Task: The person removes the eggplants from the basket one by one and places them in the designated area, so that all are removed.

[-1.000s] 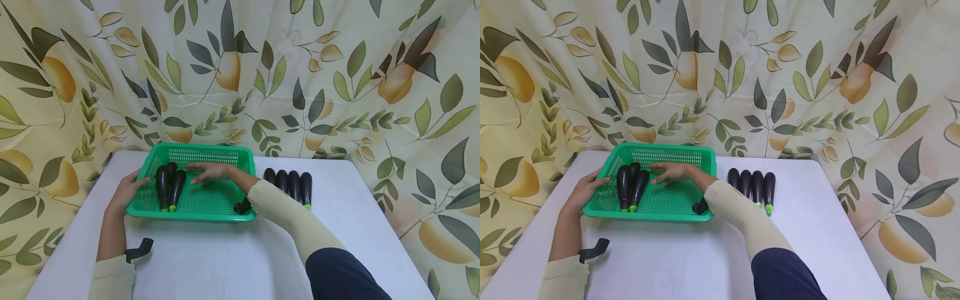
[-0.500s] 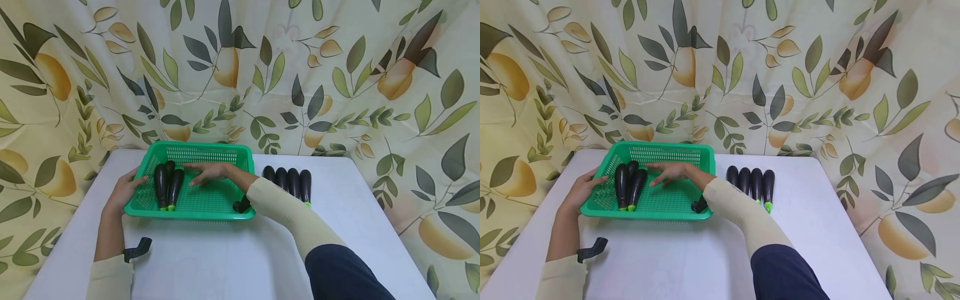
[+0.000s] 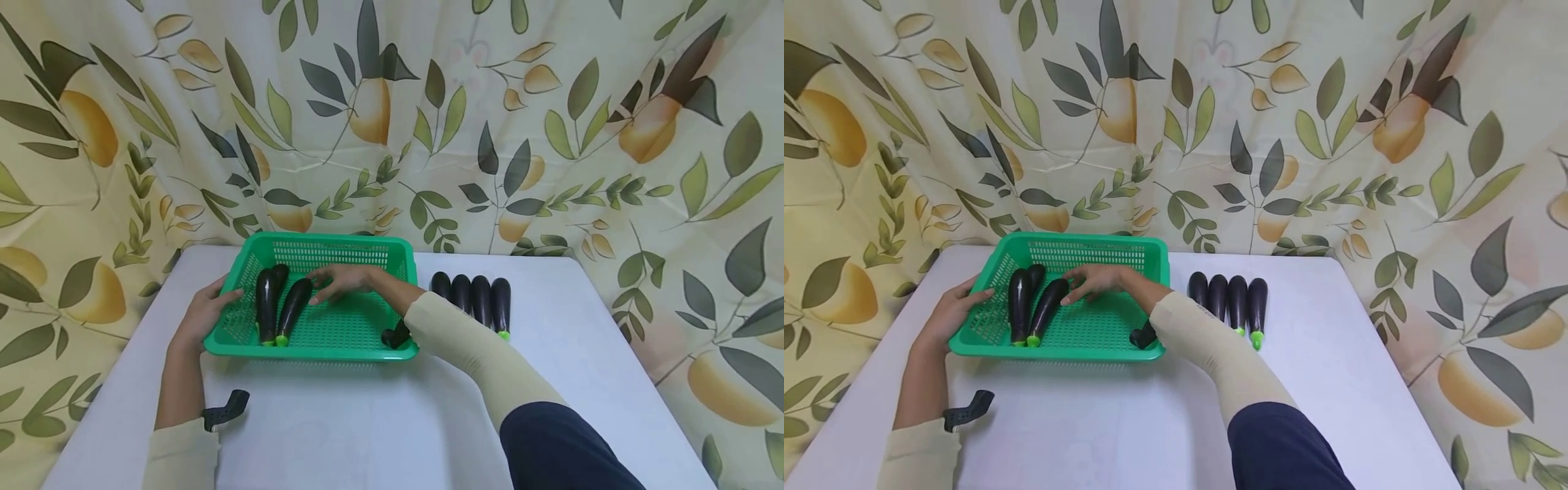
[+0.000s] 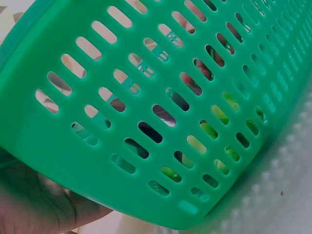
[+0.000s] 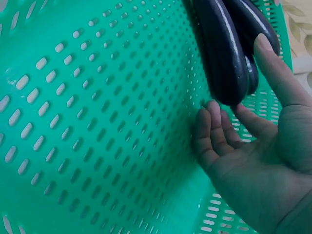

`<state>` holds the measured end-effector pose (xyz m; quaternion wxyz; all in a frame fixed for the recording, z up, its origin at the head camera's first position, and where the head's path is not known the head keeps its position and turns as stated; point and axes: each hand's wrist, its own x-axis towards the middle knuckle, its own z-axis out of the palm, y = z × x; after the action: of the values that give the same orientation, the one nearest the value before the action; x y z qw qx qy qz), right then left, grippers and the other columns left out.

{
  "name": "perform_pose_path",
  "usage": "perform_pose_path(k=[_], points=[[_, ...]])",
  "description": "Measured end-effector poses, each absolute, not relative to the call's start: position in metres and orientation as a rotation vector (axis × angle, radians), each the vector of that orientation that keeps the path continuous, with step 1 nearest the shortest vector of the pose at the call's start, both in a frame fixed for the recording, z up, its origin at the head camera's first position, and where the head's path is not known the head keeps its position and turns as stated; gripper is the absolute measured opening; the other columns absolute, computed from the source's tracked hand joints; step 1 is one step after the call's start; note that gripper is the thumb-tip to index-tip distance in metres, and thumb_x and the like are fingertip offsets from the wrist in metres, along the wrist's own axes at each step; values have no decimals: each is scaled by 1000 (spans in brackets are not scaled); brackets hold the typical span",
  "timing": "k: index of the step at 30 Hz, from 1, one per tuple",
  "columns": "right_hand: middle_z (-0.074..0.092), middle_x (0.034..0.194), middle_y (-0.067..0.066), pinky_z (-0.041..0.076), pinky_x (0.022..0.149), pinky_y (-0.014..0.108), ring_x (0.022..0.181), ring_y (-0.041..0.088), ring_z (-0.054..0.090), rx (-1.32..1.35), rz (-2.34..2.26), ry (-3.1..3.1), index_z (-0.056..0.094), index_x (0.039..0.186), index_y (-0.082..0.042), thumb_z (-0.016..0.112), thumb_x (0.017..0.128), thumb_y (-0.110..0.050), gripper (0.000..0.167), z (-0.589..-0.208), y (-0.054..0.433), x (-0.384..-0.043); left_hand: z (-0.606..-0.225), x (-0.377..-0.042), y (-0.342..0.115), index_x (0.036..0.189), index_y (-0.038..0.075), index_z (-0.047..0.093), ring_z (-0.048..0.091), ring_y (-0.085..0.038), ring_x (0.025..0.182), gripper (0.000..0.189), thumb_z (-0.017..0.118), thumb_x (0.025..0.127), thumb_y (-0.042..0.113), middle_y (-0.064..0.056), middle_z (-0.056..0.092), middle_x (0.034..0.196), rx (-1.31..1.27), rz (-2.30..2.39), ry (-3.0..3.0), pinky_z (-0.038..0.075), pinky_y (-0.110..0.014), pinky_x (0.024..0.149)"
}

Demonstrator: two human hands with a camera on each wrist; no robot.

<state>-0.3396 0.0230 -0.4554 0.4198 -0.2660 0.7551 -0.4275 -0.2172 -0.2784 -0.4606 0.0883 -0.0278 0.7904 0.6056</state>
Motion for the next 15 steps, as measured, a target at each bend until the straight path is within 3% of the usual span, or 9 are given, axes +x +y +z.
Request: perform_pose_path(k=[5, 11, 15], points=[[41, 156, 16, 52, 103, 41, 133, 29, 52, -593, -1138, 1906, 40, 157, -5, 74, 99, -16, 68, -457, 23, -340, -460, -216, -278, 168, 8, 25, 48, -40, 133, 64, 50, 112, 29, -29, 39, 158, -83, 1820, 2344, 55, -30, 85], [65, 125, 21, 52, 102, 48, 119, 41, 64, -547, -1348, 1785, 43, 142, 3, 64, 104, -3, 44, -459, 24, -343, -459, -218, -275, 168, 8, 24, 47, -46, 137, 65, 50, 112, 30, -31, 40, 158, -114, 1807, 2340, 55, -36, 89], [68, 119, 16, 52, 104, 47, 115, 37, 67, -559, -1364, 1727, 46, 142, 2, 63, 104, -2, 42, -459, 22, -344, -457, -217, -277, 168, 9, 23, 52, -43, 130, 66, 50, 112, 30, -32, 42, 155, -123, 1811, 2336, 57, -34, 85]])
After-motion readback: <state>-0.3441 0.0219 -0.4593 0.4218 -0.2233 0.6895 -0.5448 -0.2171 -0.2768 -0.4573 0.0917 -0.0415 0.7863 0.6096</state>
